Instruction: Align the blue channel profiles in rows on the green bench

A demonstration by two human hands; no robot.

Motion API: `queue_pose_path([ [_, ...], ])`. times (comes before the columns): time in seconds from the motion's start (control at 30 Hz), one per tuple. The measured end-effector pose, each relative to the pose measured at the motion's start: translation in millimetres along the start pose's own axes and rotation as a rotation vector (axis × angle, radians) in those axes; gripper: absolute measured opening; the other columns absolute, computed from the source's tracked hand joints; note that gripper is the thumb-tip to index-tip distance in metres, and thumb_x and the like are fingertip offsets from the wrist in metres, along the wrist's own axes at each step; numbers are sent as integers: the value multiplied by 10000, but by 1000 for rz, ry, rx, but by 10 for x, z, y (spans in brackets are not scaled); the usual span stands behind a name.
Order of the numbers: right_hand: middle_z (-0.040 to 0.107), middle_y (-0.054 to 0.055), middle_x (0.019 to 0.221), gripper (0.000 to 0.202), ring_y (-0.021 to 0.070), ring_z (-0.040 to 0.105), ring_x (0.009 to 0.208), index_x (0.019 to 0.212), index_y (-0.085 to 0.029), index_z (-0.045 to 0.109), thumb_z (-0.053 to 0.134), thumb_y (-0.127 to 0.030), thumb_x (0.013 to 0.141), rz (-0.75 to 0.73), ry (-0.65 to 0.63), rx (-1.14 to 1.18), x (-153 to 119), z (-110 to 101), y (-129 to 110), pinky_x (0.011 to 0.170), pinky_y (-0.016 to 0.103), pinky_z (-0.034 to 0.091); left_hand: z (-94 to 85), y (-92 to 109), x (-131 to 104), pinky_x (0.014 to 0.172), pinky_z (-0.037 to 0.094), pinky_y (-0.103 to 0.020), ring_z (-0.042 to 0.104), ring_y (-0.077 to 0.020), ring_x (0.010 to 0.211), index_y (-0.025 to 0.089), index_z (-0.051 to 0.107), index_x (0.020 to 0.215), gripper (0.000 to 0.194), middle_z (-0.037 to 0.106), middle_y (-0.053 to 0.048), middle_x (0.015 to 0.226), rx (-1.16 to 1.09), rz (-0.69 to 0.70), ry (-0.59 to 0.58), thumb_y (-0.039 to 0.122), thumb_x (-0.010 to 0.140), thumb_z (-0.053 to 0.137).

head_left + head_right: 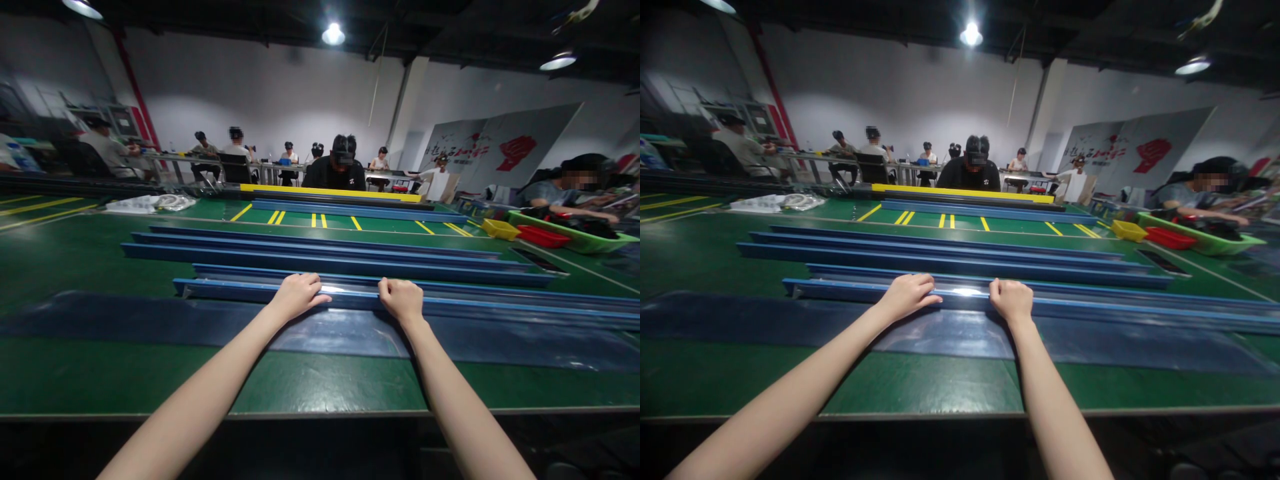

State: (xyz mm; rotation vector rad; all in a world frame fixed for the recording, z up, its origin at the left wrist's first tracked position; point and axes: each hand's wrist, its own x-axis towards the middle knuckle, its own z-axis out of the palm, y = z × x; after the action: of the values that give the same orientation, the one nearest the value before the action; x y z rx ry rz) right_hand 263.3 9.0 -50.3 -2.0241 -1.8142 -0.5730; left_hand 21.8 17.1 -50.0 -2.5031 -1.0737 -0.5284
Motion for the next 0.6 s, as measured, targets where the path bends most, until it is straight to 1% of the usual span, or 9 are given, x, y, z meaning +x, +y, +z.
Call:
queue_pose_path([
  [0.2, 670, 101, 641, 442, 173, 602, 594, 625, -145, 691, 326, -310, 811, 2, -14, 2, -7, -12, -1, 495, 229, 277, -7, -1, 3, 608, 370, -230, 557, -139, 745, 152, 599, 764, 402, 613, -34, 837, 14, 6, -7, 483, 845, 387],
  [0.43, 665, 96, 629, 436, 175, 604, 598, 608, -151, 687, 334, -313, 808, -5, -5, 15, 1, -7, 3, 493, 232, 278, -19, 15, 9, 566, 364, -227, 570, -141, 707, 153, 594, 747, 418, 613, -32, 753, 8, -9, -68, 474, 863, 353],
  [0.5, 666, 92, 633, 438, 172, 604, 604, 609, -160, 687, 333, -320, 812, -19, -25, 21, 7, -22, 8, 498, 232, 281, -21, 19, 10, 561, 364, -225, 575, -143, 712, 155, 590, 747, 417, 616, -31, 751, 7, -10, -78, 471, 866, 347],
  [0.6, 669, 86, 648, 458, 168, 600, 611, 619, -183, 688, 315, -347, 828, -60, -95, 20, 19, -55, 21, 505, 228, 285, -19, 24, 11, 563, 369, -225, 579, -146, 725, 156, 588, 755, 415, 621, -33, 766, 10, -10, -86, 469, 869, 340],
])
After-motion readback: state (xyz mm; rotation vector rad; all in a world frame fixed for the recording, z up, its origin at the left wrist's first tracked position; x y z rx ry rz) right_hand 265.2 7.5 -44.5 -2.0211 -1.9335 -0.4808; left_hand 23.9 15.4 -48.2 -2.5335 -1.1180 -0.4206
